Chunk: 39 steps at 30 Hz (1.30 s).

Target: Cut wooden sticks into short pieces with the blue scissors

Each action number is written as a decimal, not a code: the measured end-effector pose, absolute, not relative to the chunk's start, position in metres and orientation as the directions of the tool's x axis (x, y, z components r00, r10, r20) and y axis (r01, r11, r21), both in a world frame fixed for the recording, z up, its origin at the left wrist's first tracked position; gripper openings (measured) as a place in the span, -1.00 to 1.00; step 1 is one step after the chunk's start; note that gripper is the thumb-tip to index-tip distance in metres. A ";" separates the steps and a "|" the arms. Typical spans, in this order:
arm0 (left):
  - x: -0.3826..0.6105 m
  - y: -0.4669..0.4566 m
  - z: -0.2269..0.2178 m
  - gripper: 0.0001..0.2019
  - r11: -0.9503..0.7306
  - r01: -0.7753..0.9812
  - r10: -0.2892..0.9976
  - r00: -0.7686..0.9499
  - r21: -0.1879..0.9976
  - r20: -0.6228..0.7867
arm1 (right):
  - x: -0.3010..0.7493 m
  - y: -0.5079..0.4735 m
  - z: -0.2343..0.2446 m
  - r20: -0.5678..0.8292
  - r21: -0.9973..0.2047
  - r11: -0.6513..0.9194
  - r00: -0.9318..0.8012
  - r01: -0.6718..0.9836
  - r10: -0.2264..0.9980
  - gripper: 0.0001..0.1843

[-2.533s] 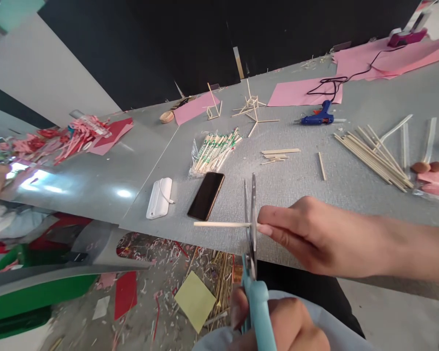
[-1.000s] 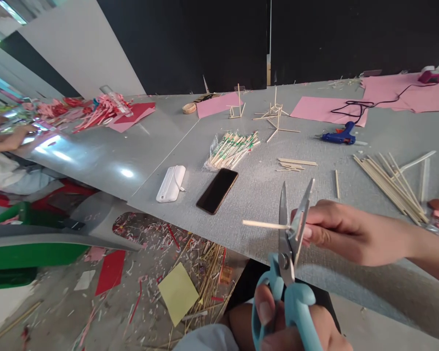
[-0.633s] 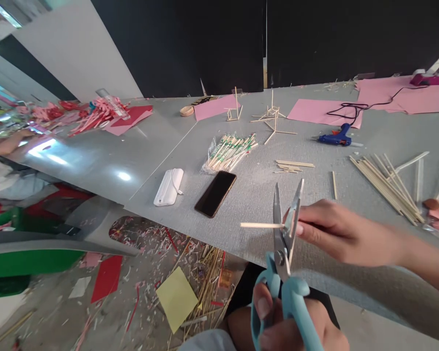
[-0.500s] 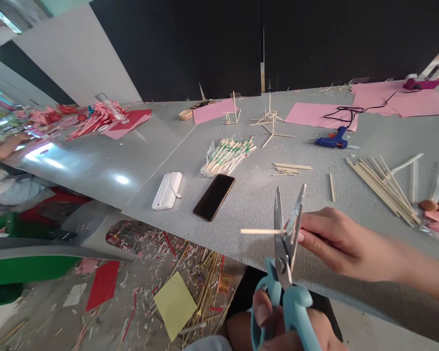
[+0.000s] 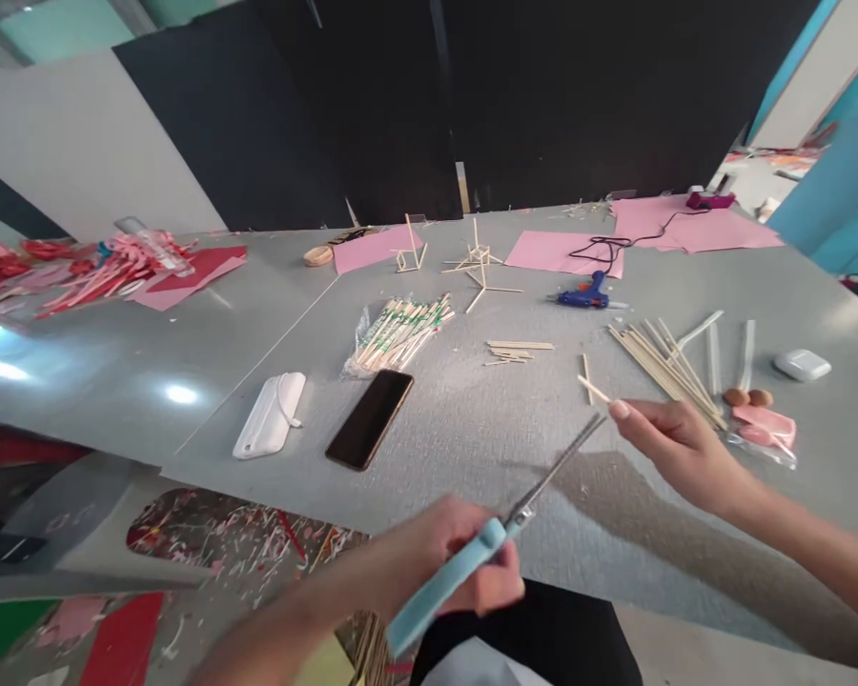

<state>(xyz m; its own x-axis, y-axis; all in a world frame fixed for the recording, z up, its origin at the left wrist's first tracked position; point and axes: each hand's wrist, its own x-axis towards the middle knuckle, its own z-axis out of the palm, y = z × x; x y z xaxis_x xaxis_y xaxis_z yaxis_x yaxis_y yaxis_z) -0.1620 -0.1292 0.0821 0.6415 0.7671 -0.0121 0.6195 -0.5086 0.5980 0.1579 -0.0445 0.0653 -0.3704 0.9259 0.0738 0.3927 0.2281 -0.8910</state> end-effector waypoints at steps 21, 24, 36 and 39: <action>-0.156 -0.043 0.076 -0.73 -0.585 0.766 0.806 0.586 0.267 0.085 | 0.177 -0.073 0.037 0.684 0.057 0.706 -0.543 0.706 0.488 -0.86; -0.139 -0.052 0.081 -0.77 -0.712 0.667 0.693 0.621 0.219 0.366 | 0.177 -0.075 0.037 0.677 0.103 0.700 -0.566 0.707 0.471 -0.87; -0.082 -0.065 0.053 -0.64 -0.935 0.352 0.350 0.907 0.034 0.234 | 0.172 -0.088 0.025 0.315 -0.188 0.835 -0.773 0.517 0.550 -0.69; -0.090 -0.072 0.042 -0.65 -0.938 0.270 0.309 0.936 0.220 0.170 | 0.169 -0.091 0.028 0.139 -0.484 0.765 -0.825 0.426 0.547 -0.69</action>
